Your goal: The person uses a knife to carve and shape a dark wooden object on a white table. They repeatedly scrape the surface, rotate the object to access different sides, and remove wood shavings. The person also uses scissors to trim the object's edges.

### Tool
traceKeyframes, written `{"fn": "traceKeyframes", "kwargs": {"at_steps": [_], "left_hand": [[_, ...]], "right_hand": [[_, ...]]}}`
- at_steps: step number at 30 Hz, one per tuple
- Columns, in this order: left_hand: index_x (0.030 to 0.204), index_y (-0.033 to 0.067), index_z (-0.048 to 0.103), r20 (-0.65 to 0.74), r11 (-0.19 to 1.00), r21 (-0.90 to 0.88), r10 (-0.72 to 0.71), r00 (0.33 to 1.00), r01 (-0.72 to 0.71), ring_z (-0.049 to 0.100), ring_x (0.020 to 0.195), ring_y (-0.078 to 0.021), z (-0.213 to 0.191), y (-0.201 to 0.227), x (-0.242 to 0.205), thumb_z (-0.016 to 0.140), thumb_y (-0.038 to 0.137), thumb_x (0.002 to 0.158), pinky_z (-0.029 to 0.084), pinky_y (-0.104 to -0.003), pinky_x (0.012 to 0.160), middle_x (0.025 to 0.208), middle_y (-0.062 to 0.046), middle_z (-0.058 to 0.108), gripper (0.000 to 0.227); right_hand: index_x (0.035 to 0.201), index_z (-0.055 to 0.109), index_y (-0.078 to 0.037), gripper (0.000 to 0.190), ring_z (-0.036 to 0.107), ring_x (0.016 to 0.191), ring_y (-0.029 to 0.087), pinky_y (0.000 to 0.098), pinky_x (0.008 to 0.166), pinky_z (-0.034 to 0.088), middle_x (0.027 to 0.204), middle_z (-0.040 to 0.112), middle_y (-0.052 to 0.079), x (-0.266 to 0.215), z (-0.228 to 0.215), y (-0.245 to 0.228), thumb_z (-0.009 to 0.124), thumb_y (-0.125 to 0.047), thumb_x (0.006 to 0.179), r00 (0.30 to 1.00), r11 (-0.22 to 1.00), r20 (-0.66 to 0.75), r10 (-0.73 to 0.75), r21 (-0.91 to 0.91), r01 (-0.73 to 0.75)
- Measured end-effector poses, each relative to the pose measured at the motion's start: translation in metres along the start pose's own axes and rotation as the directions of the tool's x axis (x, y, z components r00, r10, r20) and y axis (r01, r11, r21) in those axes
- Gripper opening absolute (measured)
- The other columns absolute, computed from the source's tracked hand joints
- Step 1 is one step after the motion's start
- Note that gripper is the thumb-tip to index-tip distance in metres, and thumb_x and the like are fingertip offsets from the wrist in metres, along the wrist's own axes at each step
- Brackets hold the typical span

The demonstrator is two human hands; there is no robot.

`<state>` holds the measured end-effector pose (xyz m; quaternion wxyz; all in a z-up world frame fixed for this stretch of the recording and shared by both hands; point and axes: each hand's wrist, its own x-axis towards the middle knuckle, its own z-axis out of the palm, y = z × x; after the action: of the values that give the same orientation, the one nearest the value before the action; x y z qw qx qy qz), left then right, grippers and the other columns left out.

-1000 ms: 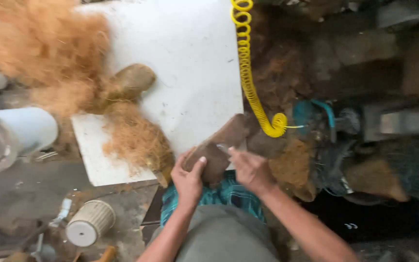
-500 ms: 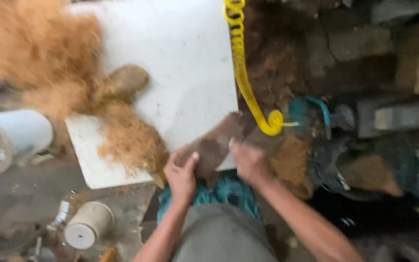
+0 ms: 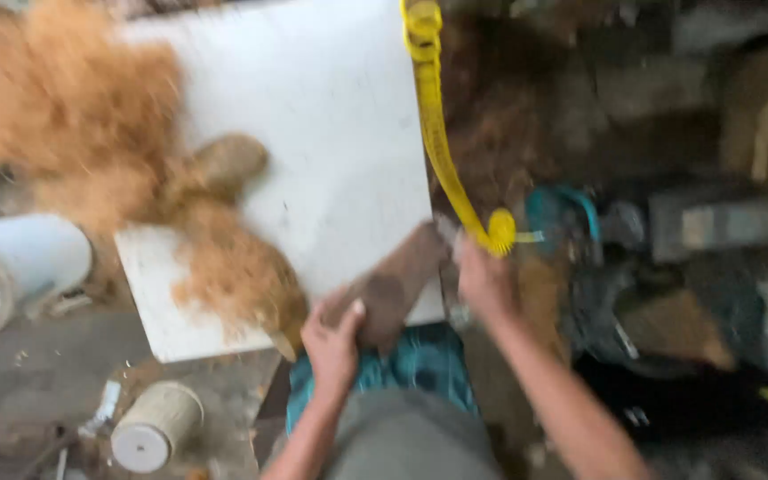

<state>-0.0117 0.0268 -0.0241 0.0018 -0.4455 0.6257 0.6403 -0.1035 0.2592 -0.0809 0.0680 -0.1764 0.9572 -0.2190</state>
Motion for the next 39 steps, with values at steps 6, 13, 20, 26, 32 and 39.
{"fn": "traceKeyframes", "kwargs": {"at_steps": [6,13,20,26,32,39], "left_hand": [[0.108,0.0030,0.076,-0.068,0.999,0.038,-0.011,0.998,0.014,0.067,0.093,-0.0231,-0.015,-0.004,0.007,0.084,0.008,0.071,0.053,-0.041,0.088,0.099,-0.018,0.075,0.038],[0.107,0.0050,0.076,-0.121,0.990,-0.065,-0.129,0.984,0.122,0.064,0.082,-0.0172,-0.015,0.017,0.005,0.085,0.008,0.071,0.054,-0.039,0.085,0.091,-0.011,0.074,0.037],[0.112,0.0086,0.072,-0.110,0.985,-0.053,-0.171,0.979,0.166,0.065,0.060,-0.0196,-0.013,-0.012,0.003,0.081,0.013,0.075,0.051,-0.027,0.034,0.089,-0.013,0.071,0.038],[0.119,0.0022,0.072,-0.063,0.996,-0.036,-0.089,0.994,0.087,0.068,0.093,-0.0191,-0.006,0.010,-0.018,0.083,0.006,0.072,0.056,-0.038,0.086,0.103,-0.019,0.075,0.048],[0.115,0.0048,0.074,-0.094,0.998,-0.028,-0.061,0.994,0.059,0.067,0.087,-0.0192,-0.008,0.004,-0.013,0.084,0.008,0.070,0.056,-0.037,0.081,0.096,-0.018,0.075,0.046],[0.116,0.0049,0.074,-0.071,0.996,-0.061,-0.064,0.995,0.060,0.066,0.086,-0.0180,-0.009,0.006,-0.013,0.084,0.007,0.072,0.055,-0.037,0.082,0.095,-0.018,0.075,0.045]], "right_hand": [[0.116,0.067,-0.014,0.024,0.071,0.087,0.035,0.0458,0.079,0.056,0.091,0.071,0.019,-0.003,0.043,0.074,0.054,-0.014,0.097,1.000,0.978,-0.015,-0.028,-0.209,0.024],[0.120,0.065,-0.014,0.031,0.060,0.075,0.022,0.0395,0.069,0.050,0.076,0.054,0.004,-0.007,0.057,0.040,0.070,-0.023,0.091,0.744,0.570,0.247,0.620,0.511,-0.644],[0.140,0.047,0.010,0.105,0.052,0.127,0.044,0.0523,0.107,0.041,0.131,0.055,0.035,0.024,0.028,-0.010,0.068,-0.074,0.080,0.723,0.612,0.467,0.509,0.393,-0.686],[0.109,0.068,0.003,0.061,0.066,0.107,0.039,0.0497,0.094,0.050,0.105,0.070,0.025,0.014,0.040,0.005,0.062,-0.055,0.093,0.734,0.710,0.386,0.559,0.235,-0.664],[0.068,0.063,-0.006,0.027,0.054,0.032,0.021,0.0291,0.036,0.044,0.045,0.055,0.010,0.017,0.039,0.009,0.065,-0.023,0.089,0.698,0.394,0.440,0.565,0.600,-0.696],[0.096,0.070,-0.002,0.032,0.068,0.081,0.036,0.0479,0.069,0.052,0.078,0.069,0.020,0.000,0.060,0.101,0.058,-0.031,0.091,0.620,0.571,0.165,0.767,0.265,-0.777]]}}
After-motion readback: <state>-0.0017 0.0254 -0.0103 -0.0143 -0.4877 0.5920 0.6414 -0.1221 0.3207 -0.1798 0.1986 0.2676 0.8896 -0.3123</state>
